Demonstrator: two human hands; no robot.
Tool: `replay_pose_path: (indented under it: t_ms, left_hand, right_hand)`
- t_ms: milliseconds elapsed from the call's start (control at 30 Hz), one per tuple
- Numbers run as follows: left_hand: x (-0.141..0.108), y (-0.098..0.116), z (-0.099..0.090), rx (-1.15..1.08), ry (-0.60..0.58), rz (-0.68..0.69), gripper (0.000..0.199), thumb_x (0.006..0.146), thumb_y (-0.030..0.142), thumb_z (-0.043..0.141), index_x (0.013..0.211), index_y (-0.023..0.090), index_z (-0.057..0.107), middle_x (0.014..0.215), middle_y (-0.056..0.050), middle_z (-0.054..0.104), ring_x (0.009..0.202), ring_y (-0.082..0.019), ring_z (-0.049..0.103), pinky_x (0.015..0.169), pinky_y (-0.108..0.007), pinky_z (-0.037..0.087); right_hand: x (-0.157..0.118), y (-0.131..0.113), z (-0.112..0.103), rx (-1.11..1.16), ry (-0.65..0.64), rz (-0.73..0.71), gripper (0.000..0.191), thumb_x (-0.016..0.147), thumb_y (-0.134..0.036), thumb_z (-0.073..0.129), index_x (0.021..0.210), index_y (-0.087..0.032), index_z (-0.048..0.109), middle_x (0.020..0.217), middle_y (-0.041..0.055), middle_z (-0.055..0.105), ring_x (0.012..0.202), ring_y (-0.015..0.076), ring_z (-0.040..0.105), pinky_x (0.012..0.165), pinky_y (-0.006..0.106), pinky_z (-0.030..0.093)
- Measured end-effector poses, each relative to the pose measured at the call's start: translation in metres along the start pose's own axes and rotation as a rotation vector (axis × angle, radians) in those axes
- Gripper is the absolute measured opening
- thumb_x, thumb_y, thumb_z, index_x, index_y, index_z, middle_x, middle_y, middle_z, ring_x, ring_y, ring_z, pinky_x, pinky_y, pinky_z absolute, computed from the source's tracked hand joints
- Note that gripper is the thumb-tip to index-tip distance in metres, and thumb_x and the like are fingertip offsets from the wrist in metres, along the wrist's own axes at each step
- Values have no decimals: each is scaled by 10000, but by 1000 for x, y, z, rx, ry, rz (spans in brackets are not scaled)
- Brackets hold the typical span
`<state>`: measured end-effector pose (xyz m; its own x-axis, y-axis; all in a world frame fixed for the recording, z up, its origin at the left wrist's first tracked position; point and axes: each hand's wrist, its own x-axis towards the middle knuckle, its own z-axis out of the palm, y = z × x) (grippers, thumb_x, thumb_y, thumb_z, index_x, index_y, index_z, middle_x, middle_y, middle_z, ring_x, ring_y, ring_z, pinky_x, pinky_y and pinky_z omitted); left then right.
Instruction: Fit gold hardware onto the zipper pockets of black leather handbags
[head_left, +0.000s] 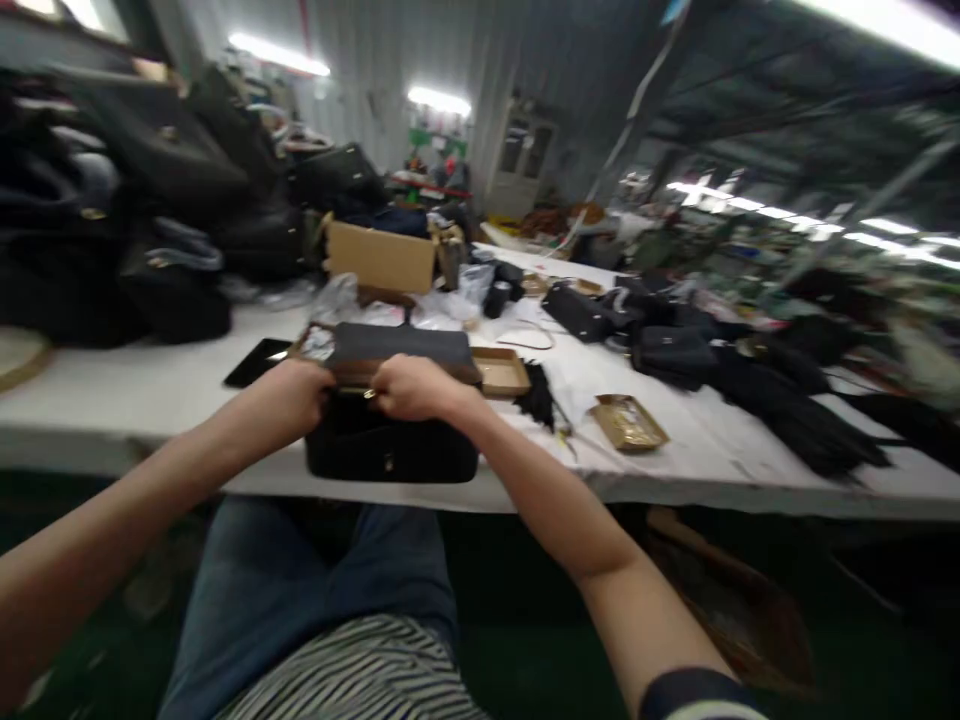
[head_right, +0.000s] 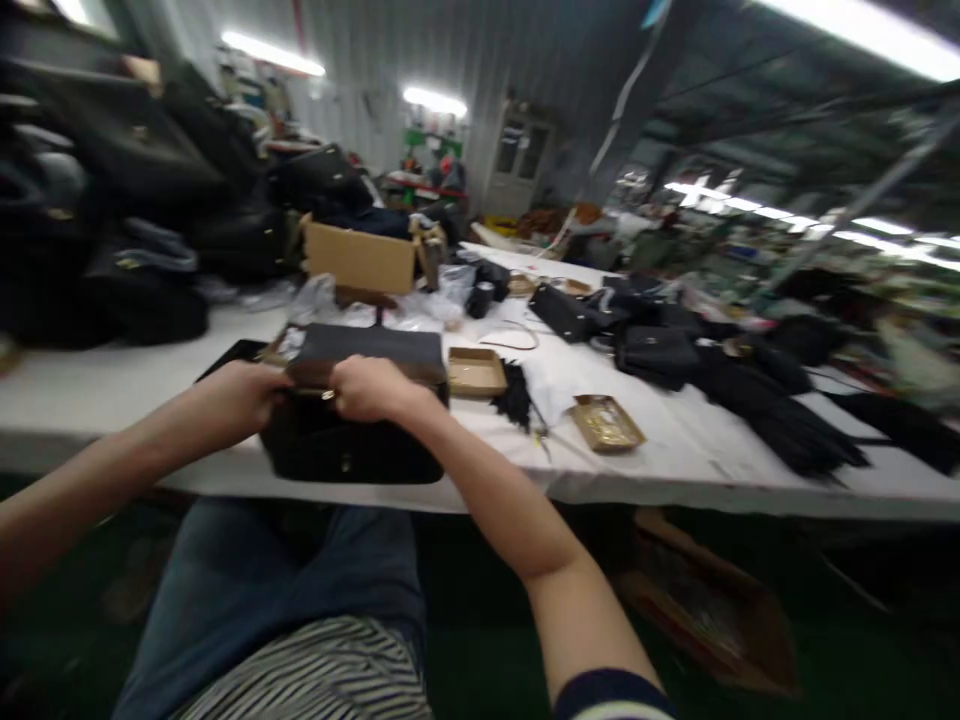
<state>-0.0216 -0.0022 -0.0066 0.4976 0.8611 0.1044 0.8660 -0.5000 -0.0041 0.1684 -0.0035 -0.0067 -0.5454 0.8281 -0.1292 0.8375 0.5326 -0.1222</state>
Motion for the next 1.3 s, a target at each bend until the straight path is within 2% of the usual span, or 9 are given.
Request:
replay_pose_path:
  t_ms: [100, 233, 433, 633, 833, 1033, 1100, 1200, 1300]
  left_hand:
    - [-17, -27, 13, -76, -114, -80, 213, 855, 19, 612, 906, 68, 813, 859, -117, 785, 772, -171, 649, 787, -295, 471]
    - [-16, -31, 20, -185, -108, -96, 238, 900, 46, 616, 1002, 75, 830, 985, -172, 791, 883, -231, 692, 836, -335, 497]
    - [-29, -28, 14, -244, -94, -119, 283, 897, 9, 583, 1022, 94, 823, 1031, -185, 781, 956, -261, 712, 872, -353, 522]
    - [-21, -24, 12, -166, -103, -143, 295, 867, 1, 572, 968, 138, 813, 975, -180, 785, 918, -290, 743, 783, -360, 522]
    - [-20, -24, 18, -153, -125, -237, 322, 861, 34, 589, 1019, 182, 827, 1103, -191, 804, 1081, -360, 760, 911, -431, 563]
    - [-20, -19, 9, -226, -159, -300, 399, 882, 61, 573, 1171, 139, 836, 1330, -232, 744, 1189, -347, 744, 1068, -428, 579]
    - [-18, -19, 6, -257, -168, -295, 427, 870, 98, 610, 1233, 145, 830, 1330, -231, 746, 1160, -349, 749, 1071, -437, 588]
    - [-18, -21, 5, -354, -130, -269, 456, 886, 199, 632, 1294, 243, 830, 1281, -176, 777, 1164, -360, 740, 1059, -451, 596]
    - [-17, -24, 10, -443, -133, -253, 422, 896, 260, 637, 1264, 274, 844, 1231, -163, 797, 1190, -377, 735, 1056, -462, 593]
  right_hand:
    - [12, 12, 12, -7, 55, -26, 283, 993, -262, 634, 1090, -167, 882, 1104, 132, 850, 921, 214, 727, 739, 293, 419]
    - [14, 13, 16, 4, 53, -21, 262, 1005, -310, 656, 1015, -189, 889, 989, 95, 831, 795, 170, 649, 686, 311, 347]
    - [6, 1, 12, 57, 56, 7, 282, 998, -271, 620, 1032, -208, 893, 1011, 99, 831, 803, 182, 636, 710, 322, 338]
    - [2, 1, 7, 72, 155, -9, 229, 854, -174, 673, 842, -249, 889, 859, 62, 838, 688, 167, 638, 653, 307, 351]
    - [-1, 6, 18, 238, 234, -40, 230, 815, -187, 653, 783, -271, 865, 816, 65, 839, 664, 201, 658, 620, 340, 345]
    - [7, 4, 26, 183, 228, 3, 224, 834, -192, 648, 784, -261, 855, 834, 63, 842, 723, 215, 707, 660, 338, 364]
    - [16, 8, 32, 139, 237, 17, 215, 814, -172, 659, 799, -255, 856, 854, 61, 848, 754, 215, 723, 669, 333, 362]
    - [31, 18, 43, 135, 185, 8, 197, 759, -151, 684, 797, -252, 849, 881, 52, 857, 737, 199, 717, 624, 324, 322]
    - [40, 27, 51, 148, 122, 13, 154, 739, -157, 711, 780, -240, 834, 884, 55, 862, 730, 195, 720, 610, 325, 299]
